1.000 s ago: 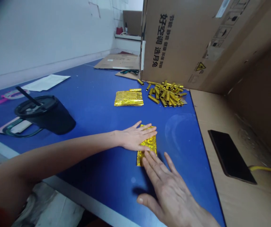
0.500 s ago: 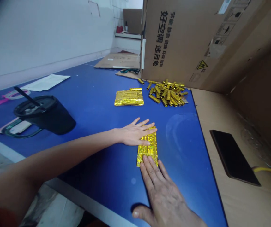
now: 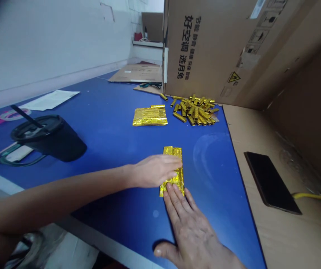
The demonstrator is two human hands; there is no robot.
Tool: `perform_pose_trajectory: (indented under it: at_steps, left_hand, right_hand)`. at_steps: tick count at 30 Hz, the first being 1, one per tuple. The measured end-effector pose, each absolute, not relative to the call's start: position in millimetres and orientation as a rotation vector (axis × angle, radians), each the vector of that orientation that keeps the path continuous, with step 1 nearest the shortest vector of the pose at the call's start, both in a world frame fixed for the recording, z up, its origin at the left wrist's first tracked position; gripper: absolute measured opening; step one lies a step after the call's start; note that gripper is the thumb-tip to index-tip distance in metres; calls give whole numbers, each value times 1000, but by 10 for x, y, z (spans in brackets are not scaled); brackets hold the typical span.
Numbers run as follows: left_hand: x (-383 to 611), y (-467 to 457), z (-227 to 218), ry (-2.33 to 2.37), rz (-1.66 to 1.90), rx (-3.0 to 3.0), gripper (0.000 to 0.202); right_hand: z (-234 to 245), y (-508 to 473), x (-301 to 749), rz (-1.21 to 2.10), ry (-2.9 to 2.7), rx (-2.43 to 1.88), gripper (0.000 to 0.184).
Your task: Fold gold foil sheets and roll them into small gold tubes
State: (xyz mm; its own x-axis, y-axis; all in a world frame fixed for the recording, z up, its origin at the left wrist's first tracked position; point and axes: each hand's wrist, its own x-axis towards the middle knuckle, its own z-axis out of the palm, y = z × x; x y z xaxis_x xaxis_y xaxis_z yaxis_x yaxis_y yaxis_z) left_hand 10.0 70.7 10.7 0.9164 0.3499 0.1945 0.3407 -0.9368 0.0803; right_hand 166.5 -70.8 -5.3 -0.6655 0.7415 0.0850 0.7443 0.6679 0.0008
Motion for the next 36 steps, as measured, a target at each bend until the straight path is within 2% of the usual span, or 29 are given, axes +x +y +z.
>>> perform_pose_trajectory:
  at_steps: [2,7,15,22,26,30,33,36]
  left_hand:
    - [93,611,19,386,275,3044,34]
    - [36,623,-106,334,226,3085,33]
    - [47,466,-6,791,396,3053,33]
    - [22,452,-52,750,309,3085,30]
    - [17,454,-59,767,316,3061,30]
    - [25,454,-69,756,317,3025,26]
    - [29,451,-74,745,338,3030,24]
    - [30,447,-71,756,348,3036,26]
  right_hand:
    - [-47,-703,1657,-48,-2800,-1247,85]
    - [-36,-696,1645,-53,-2800,-1207,89]
    - [-35,-690,1650,6,-2800,-1213,88]
    - [11,-660,1710,269,-2749,-1253,86]
    - [206,-482,1849,653,-2667,-1284,72]
    - [360,-128,1873,642,-2469,-1292,50]
    - [355,190,1801,606,-2262,-1280,40]
    - [231,470,1742,637,-2299,-1221,36]
